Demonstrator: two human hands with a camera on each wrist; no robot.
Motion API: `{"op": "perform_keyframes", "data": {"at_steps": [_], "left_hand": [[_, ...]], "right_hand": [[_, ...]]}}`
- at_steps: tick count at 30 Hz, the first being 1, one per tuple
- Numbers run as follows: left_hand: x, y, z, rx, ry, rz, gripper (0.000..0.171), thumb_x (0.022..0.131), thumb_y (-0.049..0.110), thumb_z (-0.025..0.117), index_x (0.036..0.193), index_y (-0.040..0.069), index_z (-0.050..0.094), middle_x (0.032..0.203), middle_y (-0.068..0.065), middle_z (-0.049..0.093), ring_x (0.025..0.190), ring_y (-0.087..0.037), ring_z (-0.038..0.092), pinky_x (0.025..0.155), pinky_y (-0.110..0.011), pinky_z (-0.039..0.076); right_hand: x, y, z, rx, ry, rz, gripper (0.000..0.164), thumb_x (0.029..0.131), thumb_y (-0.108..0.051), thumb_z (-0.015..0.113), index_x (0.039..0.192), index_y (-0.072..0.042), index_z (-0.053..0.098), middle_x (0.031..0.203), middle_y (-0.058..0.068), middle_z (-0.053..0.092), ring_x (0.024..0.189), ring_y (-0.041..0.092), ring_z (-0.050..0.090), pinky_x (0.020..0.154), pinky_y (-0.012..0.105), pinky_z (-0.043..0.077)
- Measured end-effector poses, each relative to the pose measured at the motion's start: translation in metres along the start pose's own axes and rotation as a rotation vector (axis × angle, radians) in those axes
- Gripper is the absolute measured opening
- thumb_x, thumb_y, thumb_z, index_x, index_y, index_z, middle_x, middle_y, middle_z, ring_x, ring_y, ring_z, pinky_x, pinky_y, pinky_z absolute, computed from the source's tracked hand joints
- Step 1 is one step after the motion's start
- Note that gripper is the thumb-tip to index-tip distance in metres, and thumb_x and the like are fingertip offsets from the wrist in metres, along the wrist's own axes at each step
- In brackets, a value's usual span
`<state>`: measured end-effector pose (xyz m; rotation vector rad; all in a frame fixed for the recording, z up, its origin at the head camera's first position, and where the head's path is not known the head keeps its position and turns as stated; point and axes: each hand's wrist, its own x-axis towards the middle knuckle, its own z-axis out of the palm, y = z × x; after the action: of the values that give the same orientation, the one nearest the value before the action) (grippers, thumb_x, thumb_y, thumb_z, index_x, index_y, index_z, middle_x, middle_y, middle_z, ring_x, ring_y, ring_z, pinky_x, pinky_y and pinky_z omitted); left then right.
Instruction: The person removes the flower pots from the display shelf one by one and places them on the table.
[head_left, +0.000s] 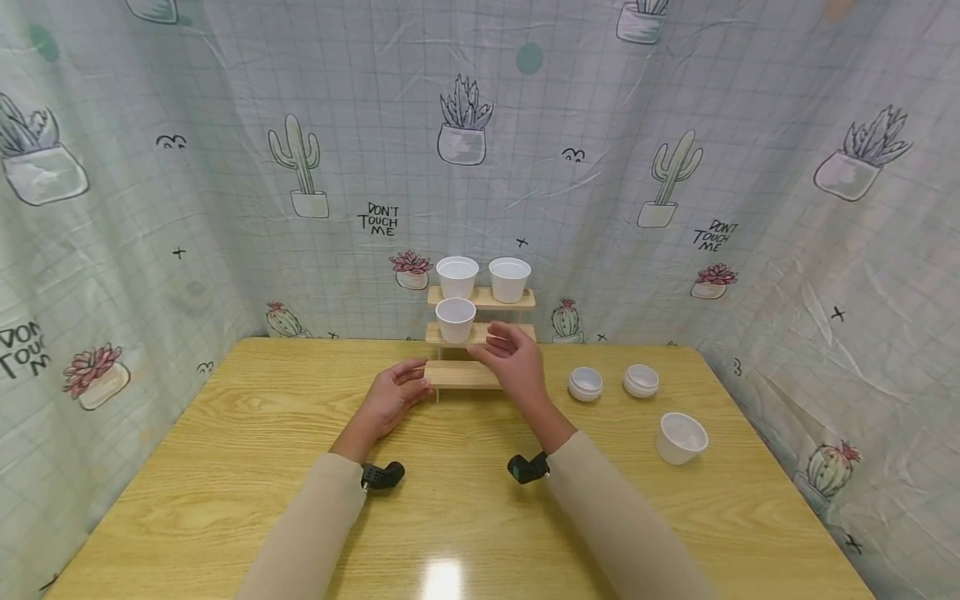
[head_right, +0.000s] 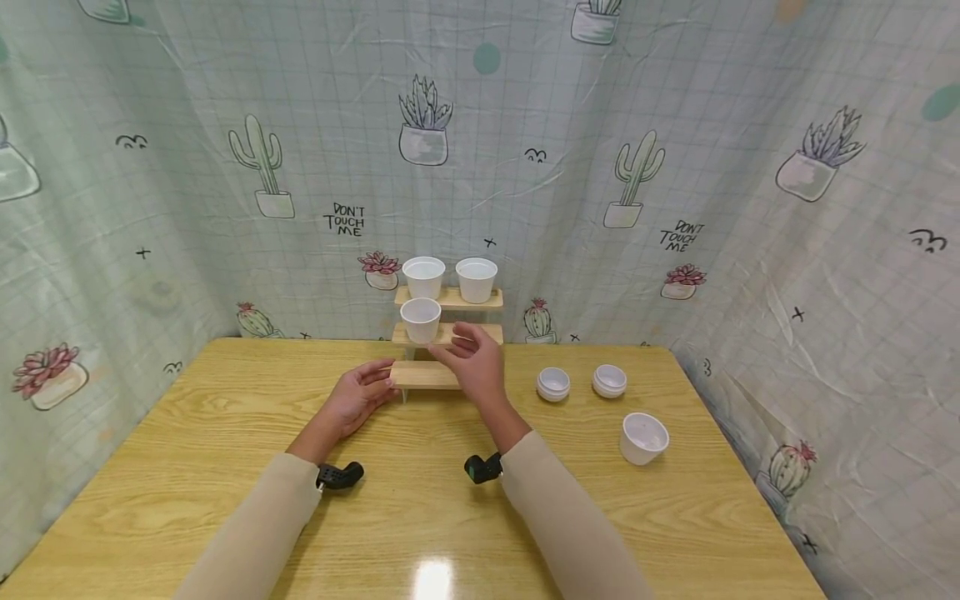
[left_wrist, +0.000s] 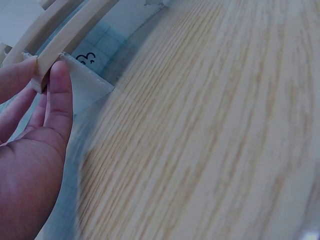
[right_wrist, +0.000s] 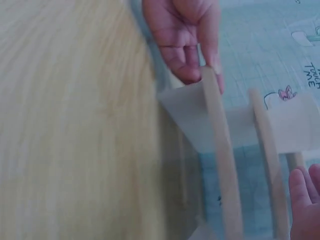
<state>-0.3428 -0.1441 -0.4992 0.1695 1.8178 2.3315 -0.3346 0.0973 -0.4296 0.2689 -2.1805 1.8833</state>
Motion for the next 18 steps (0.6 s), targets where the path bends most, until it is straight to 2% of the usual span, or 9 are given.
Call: {"op": "perform_keyframes", "data": {"at_steps": [4, 12, 18], "left_hand": [[-0.001, 0.0, 0.0, -0.003, 0.006, -0.002, 0.056, 0.101, -0.006, 0.057, 0.153, -0.008, 0.037, 0.119, -0.008, 0.055, 0.093, -0.01, 0.064, 0.091, -0.024, 0.062], [0.0, 0.0, 0.0, -0.006, 0.003, -0.003, 0.055, 0.101, -0.007, 0.056, 0.153, -0.008, 0.037, 0.12, -0.008, 0.054, 0.094, -0.01, 0.065, 0.092, -0.024, 0.062], [0.0, 0.0, 0.0, 0.001, 0.006, -0.003, 0.055, 0.102, -0.006, 0.055, 0.153, -0.008, 0.037, 0.119, -0.008, 0.054, 0.094, -0.01, 0.064, 0.093, -0.025, 0.062]], "right_hand": [[-0.011, 0.009, -0.014, 0.046, 0.022, 0.01, 0.061, 0.083, -0.027, 0.088, 0.133, -0.003, 0.064, 0.133, 0.017, 0.065, 0.123, 0.033, 0.066, 0.1, 0.029, 0.06], [-0.037, 0.025, -0.047, 0.185, 0.105, -0.003, 0.052, 0.084, -0.008, 0.085, 0.13, 0.005, 0.064, 0.129, 0.026, 0.066, 0.12, 0.038, 0.066, 0.093, 0.02, 0.061], [-0.053, 0.031, -0.07, 0.183, 0.137, -0.003, 0.047, 0.085, -0.004, 0.083, 0.127, 0.006, 0.065, 0.129, 0.029, 0.064, 0.12, 0.041, 0.065, 0.092, 0.019, 0.061]]}}
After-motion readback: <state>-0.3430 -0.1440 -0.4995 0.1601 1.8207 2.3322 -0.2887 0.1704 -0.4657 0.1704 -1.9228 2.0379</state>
